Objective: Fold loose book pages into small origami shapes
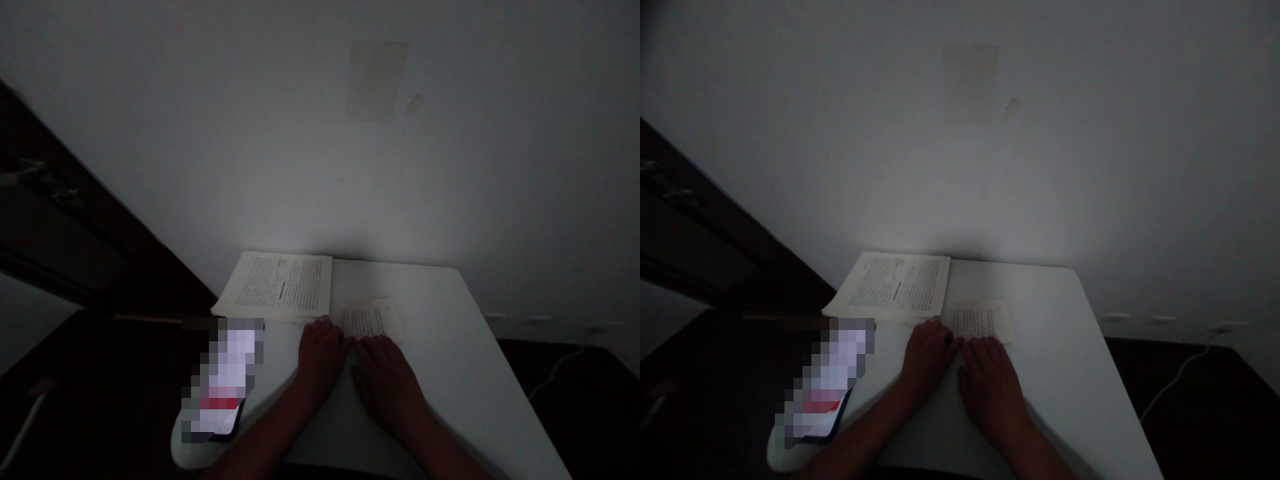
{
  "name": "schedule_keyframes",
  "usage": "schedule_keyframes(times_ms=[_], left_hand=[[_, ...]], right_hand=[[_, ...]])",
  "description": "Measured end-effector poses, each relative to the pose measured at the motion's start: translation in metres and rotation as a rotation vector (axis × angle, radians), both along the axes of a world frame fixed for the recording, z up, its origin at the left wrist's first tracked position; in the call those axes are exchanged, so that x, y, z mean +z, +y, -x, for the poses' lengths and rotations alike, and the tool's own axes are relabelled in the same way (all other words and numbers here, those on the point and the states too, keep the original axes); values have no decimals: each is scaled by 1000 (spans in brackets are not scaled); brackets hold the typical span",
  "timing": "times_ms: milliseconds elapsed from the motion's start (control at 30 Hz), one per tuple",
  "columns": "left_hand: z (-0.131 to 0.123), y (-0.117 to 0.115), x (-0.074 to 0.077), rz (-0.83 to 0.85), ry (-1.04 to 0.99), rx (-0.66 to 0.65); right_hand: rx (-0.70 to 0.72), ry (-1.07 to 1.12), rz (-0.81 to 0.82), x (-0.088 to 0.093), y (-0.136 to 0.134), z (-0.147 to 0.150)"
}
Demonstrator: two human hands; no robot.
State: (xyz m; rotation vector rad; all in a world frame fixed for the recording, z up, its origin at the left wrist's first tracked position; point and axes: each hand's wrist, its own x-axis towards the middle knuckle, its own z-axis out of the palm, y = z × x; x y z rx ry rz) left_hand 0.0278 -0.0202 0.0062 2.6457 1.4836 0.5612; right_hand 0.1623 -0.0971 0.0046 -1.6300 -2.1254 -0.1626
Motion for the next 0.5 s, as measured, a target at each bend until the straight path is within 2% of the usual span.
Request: schedule_keyframes(times_ms=[300, 500], left_hand=[[1, -3, -7, -75, -79, 36], [4, -18, -8, -82, -25, -233]], right_hand=[[-8, -2, 64, 4, 3, 4], [28, 0, 113, 4, 7, 1]])
